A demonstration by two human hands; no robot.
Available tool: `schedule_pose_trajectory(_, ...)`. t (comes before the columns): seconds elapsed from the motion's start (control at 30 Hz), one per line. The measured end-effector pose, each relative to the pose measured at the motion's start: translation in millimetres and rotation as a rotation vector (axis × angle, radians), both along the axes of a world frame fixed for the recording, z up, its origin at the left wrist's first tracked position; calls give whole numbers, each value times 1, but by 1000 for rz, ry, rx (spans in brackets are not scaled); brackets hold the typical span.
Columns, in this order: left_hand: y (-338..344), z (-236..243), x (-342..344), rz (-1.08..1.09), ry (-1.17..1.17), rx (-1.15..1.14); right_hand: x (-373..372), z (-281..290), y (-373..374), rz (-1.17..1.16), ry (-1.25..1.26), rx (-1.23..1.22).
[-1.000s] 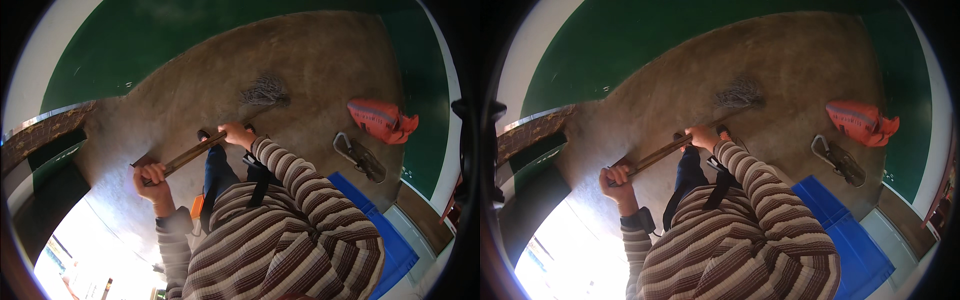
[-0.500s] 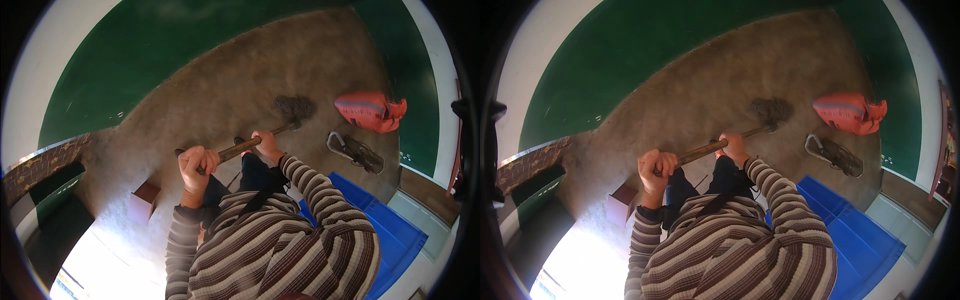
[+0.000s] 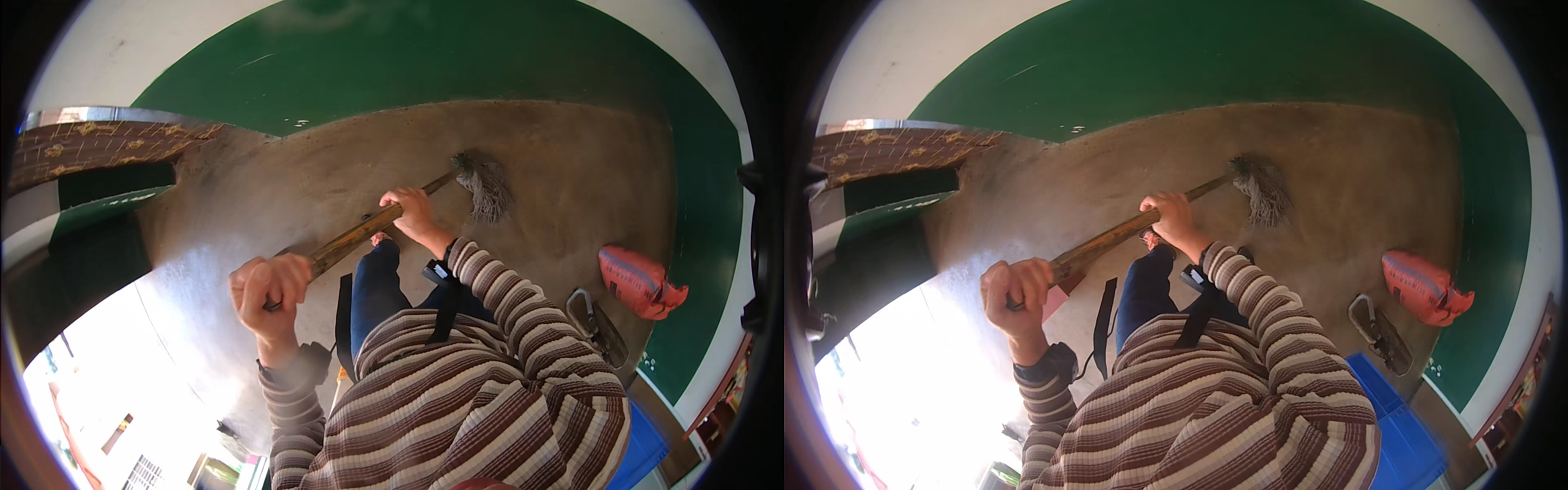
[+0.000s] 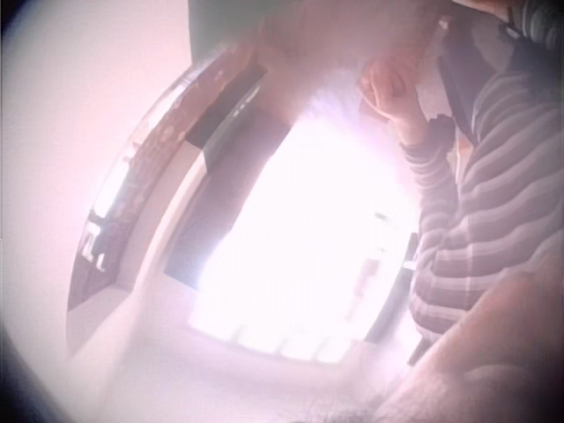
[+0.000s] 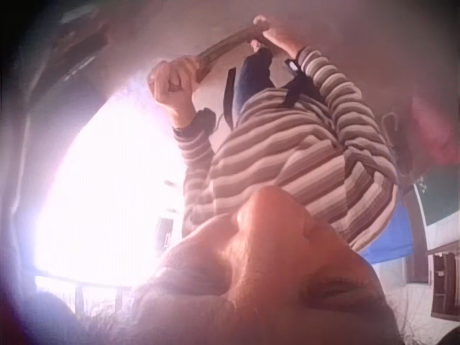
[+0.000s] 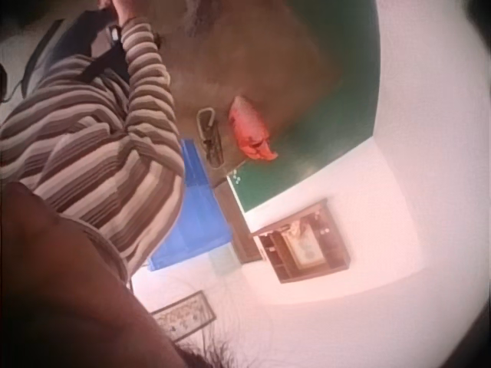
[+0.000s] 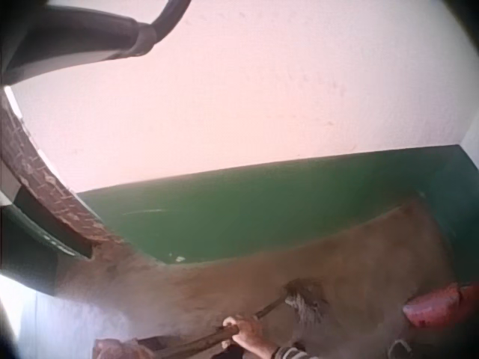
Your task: The person mops a concrete floor with a string mop, moving around a fan and a large orange sack. They open a roll-up door, continue mopping, then close the door. Finally, they pick up the fan and tie the sack.
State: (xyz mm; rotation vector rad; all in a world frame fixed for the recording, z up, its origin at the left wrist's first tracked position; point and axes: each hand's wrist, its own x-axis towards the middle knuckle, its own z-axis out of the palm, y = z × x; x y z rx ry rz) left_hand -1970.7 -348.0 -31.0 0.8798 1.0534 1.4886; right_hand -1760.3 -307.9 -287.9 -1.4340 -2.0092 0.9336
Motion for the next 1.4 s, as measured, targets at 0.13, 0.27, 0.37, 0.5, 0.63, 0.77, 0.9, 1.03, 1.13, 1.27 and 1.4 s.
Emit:
schedule_pose_trajectory(0.13,-31,25,-82,349,119,-31,-123,5,19,238,117,-5)
schedule_pose_trajectory(0.27,-68,47,-122,599,248,-25,-225,9,16,478,164,-13)
schedule_pose_trajectory(0.37,-86,57,-128,850,316,-110,-287,4,8,635,262,0)
schedule_pose_trajectory(0.5,-85,46,-106,1051,390,-101,-347,-13,5,859,291,-35)
schedule_pose_trajectory(0.63,-80,30,-78,1071,550,-192,-369,-24,0,1084,297,-60)
schedule_pose_trajectory(0.77,-95,40,-75,1200,429,-138,-353,-17,-12,1223,240,-82)
schedule_pose_trajectory(0.9,-114,48,-80,1123,374,-95,-319,-8,-3,1304,152,-95)
schedule_pose_trajectory(1.03,-112,39,-71,1000,165,-50,-265,-9,21,1241,53,-84)
schedule_pose_trajectory(1.13,-91,24,-58,1044,72,-96,-206,-17,47,1112,30,-62)
schedule_pose_trajectory(1.27,-36,-4,-38,924,-86,-118,-118,-29,94,983,-38,-141)
schedule_pose_trajectory(1.4,35,-47,-7,780,-181,-201,-22,-51,137,763,-22,-123)
